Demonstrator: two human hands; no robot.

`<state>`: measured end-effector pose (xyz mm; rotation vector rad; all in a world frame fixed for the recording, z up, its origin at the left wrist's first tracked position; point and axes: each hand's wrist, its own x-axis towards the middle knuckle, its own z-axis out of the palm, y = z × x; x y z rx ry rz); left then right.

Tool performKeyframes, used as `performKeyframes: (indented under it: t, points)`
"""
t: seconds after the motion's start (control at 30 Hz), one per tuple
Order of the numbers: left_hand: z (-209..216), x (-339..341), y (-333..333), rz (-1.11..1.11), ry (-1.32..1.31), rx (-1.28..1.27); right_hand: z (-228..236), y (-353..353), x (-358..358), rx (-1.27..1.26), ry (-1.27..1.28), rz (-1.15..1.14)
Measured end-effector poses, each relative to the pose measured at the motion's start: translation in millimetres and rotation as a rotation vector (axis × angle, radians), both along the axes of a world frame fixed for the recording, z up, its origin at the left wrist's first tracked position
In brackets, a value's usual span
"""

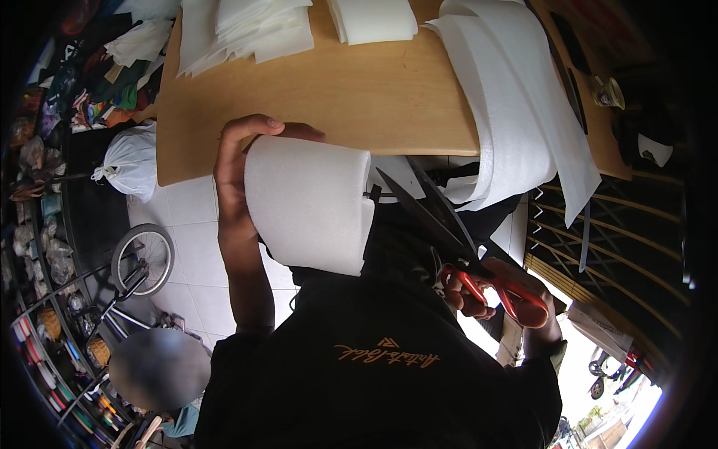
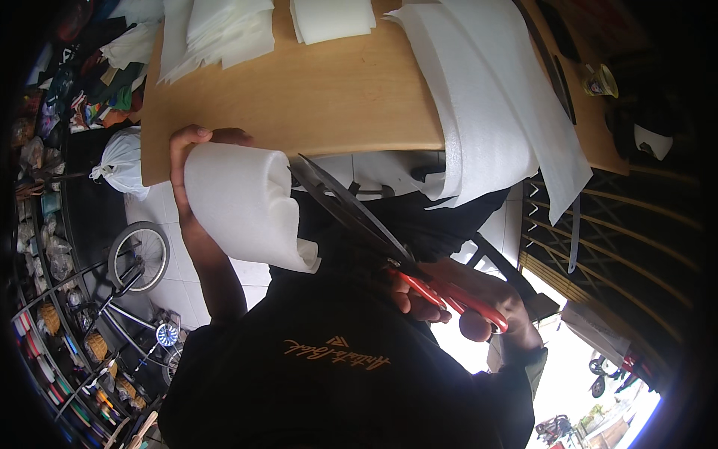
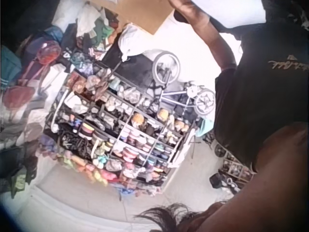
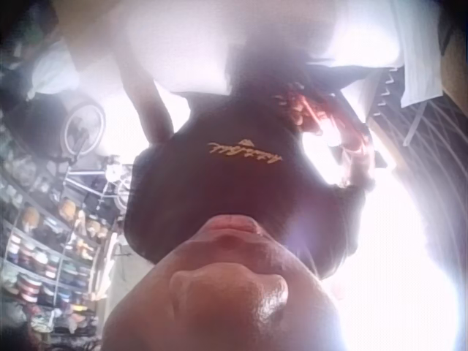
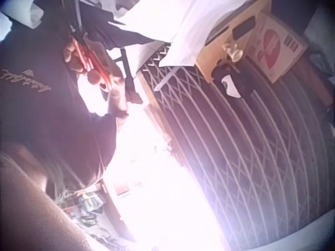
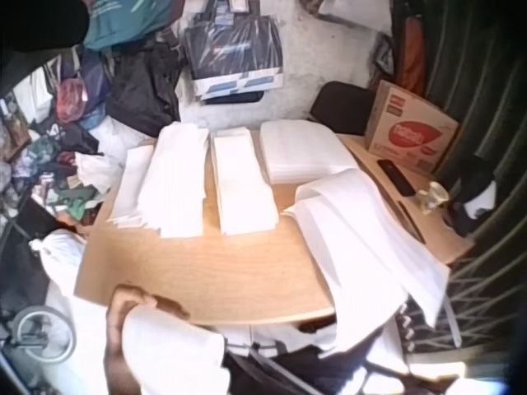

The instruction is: The person cuts pieces of white foam into strips using scissors and stacks the finished pieces on a table.

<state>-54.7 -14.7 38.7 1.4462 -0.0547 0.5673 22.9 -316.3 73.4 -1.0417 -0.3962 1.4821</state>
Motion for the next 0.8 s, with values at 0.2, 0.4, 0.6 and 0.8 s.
performKeyframes:
  t: [0.2, 0.4, 0.6, 0.8]
  points:
    - [-1, -2, 2, -0.055, 0.039, -0.16, 5, 3, -1, -0.024, 0.008, 0.003]
    - [-2, 1, -2, -0.164, -0.022, -0.21, 7, 2, 1, -0.029, 0.037, 0.012]
    - [-7, 7, -6, -0.256, -0.087, -0.182, 24, -10, 9, -0.082, 0.085, 0.014]
    - [-2, 6, -8, -0.284, -0.105, -0.269, 39, -24, 19, -0.127, 0.096, 0.043]
